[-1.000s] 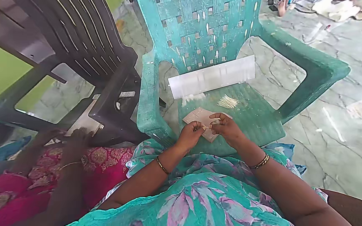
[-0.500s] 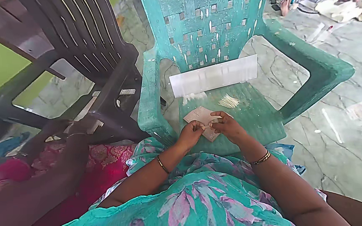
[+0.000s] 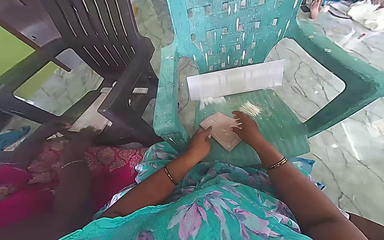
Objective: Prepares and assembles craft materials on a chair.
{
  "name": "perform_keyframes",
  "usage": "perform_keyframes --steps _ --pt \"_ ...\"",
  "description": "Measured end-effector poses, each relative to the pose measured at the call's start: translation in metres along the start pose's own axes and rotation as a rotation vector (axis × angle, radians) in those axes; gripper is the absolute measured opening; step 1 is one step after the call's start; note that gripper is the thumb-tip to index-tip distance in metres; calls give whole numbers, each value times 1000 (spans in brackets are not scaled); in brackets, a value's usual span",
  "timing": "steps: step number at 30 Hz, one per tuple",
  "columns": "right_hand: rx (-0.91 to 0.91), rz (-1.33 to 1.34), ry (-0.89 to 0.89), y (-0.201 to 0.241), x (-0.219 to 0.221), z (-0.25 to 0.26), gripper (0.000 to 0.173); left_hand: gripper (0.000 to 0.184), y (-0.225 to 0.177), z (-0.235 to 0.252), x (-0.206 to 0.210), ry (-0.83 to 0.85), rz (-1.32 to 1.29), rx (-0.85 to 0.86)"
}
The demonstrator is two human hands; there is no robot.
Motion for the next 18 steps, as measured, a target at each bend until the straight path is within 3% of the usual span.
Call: perform_keyframes --steps 8,14,18 --pt "91 52 42 -8 -7 -1 64 27 0 8 8 40 65 72" --pt "123 -54 -67 -14 -16 5 56 26 -6 19 14 92 91 29" --pt "-7 -105 -10 -15 -15 4 51 26 -7 24 16 138 135 -13"
Point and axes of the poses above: each hand's wrist, its own z-axis towards the middle knuckle, its own x-axis out of the palm, y = z × x, the point moved 1 cm from there along z, towards the middle knuckle, and after that the axes turned 14 degrees about x, right-handed, at the moved point
